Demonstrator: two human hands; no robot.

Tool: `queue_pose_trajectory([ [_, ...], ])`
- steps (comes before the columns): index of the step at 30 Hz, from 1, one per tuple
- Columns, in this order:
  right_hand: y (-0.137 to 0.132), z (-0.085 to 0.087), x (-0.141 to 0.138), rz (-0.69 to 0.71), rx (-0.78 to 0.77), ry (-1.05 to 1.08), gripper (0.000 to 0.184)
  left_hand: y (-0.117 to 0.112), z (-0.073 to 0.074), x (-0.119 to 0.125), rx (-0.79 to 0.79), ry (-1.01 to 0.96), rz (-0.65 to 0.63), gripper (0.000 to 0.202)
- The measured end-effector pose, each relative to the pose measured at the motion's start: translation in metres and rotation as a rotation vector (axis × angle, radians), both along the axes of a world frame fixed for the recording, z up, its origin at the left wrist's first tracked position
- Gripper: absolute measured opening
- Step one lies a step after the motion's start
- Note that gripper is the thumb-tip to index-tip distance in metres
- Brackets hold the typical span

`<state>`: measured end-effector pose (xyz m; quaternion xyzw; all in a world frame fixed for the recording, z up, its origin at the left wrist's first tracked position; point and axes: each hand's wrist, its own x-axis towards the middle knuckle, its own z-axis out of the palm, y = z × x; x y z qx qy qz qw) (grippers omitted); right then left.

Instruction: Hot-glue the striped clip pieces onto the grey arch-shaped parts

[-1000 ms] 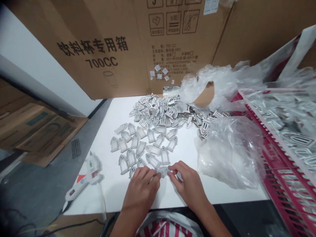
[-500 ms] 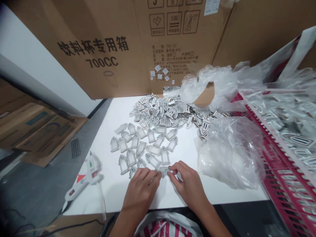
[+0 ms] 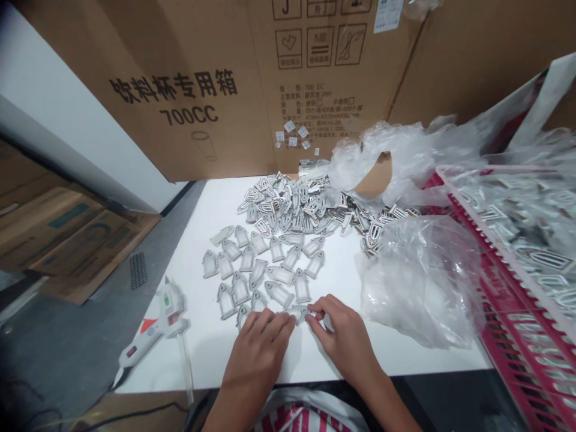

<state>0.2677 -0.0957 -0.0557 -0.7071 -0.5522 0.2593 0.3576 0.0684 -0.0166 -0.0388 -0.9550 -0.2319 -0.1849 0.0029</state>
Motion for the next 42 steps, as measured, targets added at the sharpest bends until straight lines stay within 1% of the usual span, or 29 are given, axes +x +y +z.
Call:
queue_pose_trajectory([
  [4,0.000,-0.001,0.000,0.001,-0.003,0.027,0.011,-0.004,-0.007,-0.005,0.039,-0.072,0.003,0.033],
  [9,0.001,-0.001,0.000,0.004,-0.021,0.058,0.015,-0.004,-0.011,-0.004,0.008,-0.095,0.047,0.036],
  [17,0.004,-0.002,0.003,0.006,-0.077,0.114,0.018,-0.005,-0.013,0.004,-0.093,-0.036,0.085,0.029],
  [22,0.005,-0.004,0.006,-0.009,-0.111,0.179,0.021,-0.008,-0.011,0.006,-0.150,-0.035,0.141,0.022],
  [26,0.007,-0.004,0.009,-0.036,-0.121,0.290,0.030,-0.010,-0.011,0.007,-0.118,0.026,0.154,0.038],
  [28,0.011,-0.004,0.012,-0.099,-0.095,0.309,0.037,-0.011,-0.013,0.007,-0.120,0.019,0.160,0.045],
  [30,0.019,-0.004,0.019,-0.195,-0.059,0.279,0.044,-0.012,-0.016,0.006,-0.136,-0.020,0.169,0.048],
  [32,0.031,-0.003,0.028,-0.288,-0.028,0.207,0.047,-0.012,-0.019,0.005,-0.141,-0.071,0.165,0.044],
  [36,0.068,0.001,0.056,-0.435,0.009,-0.013,0.046,-0.012,-0.022,0.006,-0.139,-0.166,0.138,0.021],
  [39,0.098,0.002,0.080,-0.541,-0.035,-0.152,0.050,-0.010,-0.021,0.007,-0.146,-0.253,0.152,0.020],
  [42,0.122,0.000,0.102,-0.616,-0.131,-0.218,0.039,-0.008,-0.018,0.010,-0.140,-0.308,0.182,0.022],
])
